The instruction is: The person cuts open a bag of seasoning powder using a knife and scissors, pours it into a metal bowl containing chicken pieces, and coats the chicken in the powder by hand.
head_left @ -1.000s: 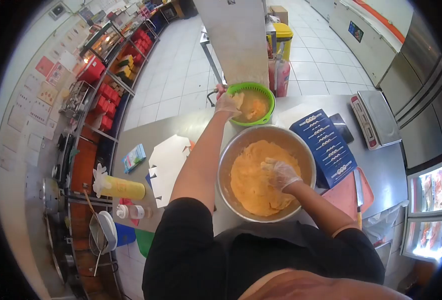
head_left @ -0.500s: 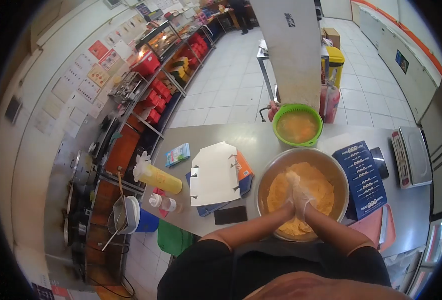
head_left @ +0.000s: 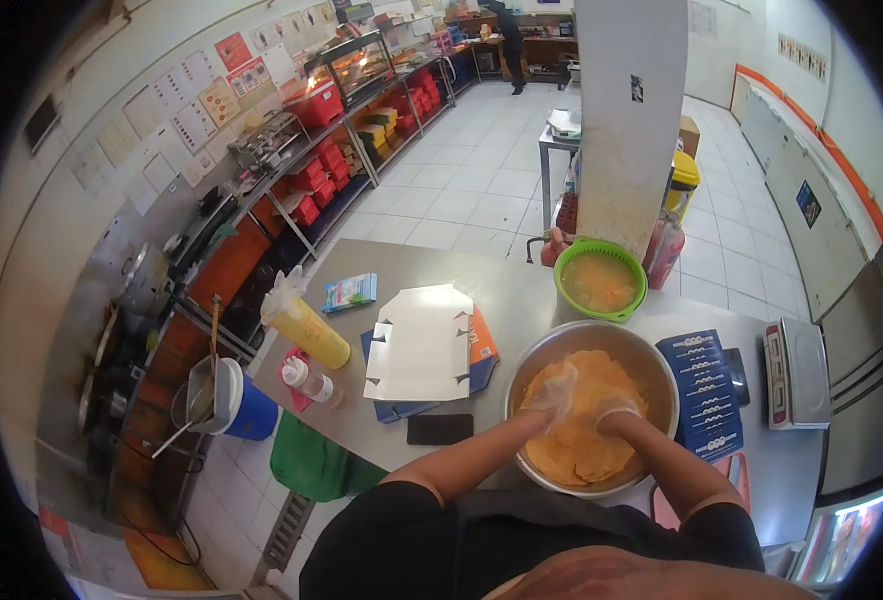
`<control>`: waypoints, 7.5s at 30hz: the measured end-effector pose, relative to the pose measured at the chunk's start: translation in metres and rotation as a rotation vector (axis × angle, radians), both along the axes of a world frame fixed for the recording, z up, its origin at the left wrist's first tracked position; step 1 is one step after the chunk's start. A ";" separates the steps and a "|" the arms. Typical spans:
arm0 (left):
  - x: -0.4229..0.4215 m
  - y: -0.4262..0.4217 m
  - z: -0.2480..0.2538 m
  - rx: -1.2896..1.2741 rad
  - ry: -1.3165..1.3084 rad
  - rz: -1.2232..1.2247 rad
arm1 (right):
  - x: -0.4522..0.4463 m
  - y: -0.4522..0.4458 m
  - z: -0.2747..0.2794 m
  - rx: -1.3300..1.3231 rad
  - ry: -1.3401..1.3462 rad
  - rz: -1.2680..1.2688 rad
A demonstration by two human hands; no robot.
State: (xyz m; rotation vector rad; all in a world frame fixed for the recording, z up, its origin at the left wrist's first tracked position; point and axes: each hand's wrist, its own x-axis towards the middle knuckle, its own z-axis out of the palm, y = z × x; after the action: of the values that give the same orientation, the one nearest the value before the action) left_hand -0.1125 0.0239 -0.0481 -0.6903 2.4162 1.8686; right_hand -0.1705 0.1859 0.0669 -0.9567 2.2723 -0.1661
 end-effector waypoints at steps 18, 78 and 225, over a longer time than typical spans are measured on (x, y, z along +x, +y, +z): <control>0.032 0.000 0.087 -0.461 -0.254 -0.411 | 0.019 0.013 -0.023 -0.263 -0.164 -0.212; 0.015 -0.011 0.106 -0.788 -0.038 -0.502 | 0.014 -0.004 0.039 -0.142 0.277 -0.355; 0.025 -0.010 0.085 0.784 -0.192 -0.193 | -0.158 -0.044 -0.004 -0.805 -0.851 -1.295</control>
State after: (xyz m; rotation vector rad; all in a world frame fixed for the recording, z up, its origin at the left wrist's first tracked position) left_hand -0.0877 0.0137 0.0368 -0.5074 1.3825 2.2693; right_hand -0.3280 0.1419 0.0632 0.4260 1.5908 -1.7219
